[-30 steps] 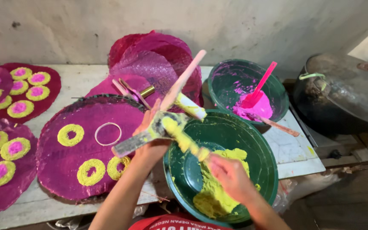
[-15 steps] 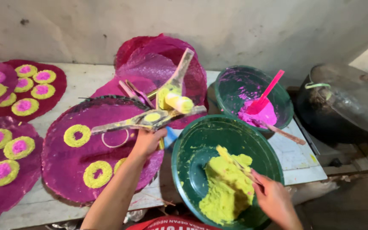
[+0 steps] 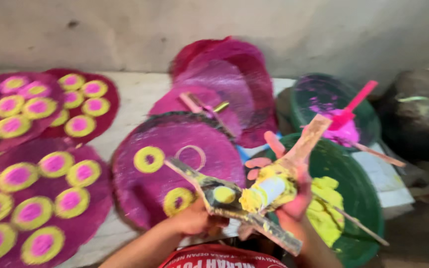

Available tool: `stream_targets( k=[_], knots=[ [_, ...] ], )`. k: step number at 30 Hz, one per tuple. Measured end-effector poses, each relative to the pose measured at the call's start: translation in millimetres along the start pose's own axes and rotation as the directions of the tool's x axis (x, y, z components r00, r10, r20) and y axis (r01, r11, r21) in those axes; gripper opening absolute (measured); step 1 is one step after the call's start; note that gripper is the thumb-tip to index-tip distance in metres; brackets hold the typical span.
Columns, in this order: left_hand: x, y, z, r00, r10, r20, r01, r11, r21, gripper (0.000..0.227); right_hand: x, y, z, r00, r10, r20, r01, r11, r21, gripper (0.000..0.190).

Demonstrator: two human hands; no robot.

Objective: The person shapes colored dough onto circular sheets using a variety of wooden molds and a hand-operated press. They pick up yellow and pink dough from bowls and arrange them in decorative patterns on the sheets.

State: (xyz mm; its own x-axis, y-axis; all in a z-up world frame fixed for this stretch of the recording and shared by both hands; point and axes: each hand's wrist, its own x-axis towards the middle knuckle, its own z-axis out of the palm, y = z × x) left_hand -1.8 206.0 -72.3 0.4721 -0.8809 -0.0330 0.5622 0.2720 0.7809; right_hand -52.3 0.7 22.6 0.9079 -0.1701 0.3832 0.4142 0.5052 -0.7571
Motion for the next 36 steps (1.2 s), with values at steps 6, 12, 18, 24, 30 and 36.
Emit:
stream_targets(
  k=[6,12,18,24,30,36],
  knots=[
    [-107,78,-34,0.913,0.398,0.085,-0.26,0.41,0.874,0.026,-10,38,85,0.911,-0.163,0.379,0.366,0.745,-0.558,0.067],
    [-148,96,-35,0.972,0.106,-0.211,0.154,0.392,0.907,0.03,-17,63,139,0.57,-0.043,0.821,0.794,0.288,-0.536,0.05],
    [-123,86,-68,0.94,0.296,0.173,-0.273,0.341,0.9,0.025,-17,95,138,0.745,-0.075,0.663,0.616,0.458,-0.641,0.064],
    [-54,116,-111,0.921,0.244,0.303,-0.348,0.172,0.921,0.044,-11,69,49,0.727,0.647,0.231,-0.438,0.696,-0.569,0.086],
    [59,90,-154,0.969,0.243,-0.032,-0.014,0.184,0.983,0.049,-71,70,-57,0.552,0.71,-0.437,-0.805,0.318,-0.501,0.102],
    [90,67,-200,0.865,0.288,-0.41,0.362,0.207,0.909,0.021,-77,69,-57,0.861,0.441,-0.255,-0.509,0.769,-0.387,0.098]
  ],
)
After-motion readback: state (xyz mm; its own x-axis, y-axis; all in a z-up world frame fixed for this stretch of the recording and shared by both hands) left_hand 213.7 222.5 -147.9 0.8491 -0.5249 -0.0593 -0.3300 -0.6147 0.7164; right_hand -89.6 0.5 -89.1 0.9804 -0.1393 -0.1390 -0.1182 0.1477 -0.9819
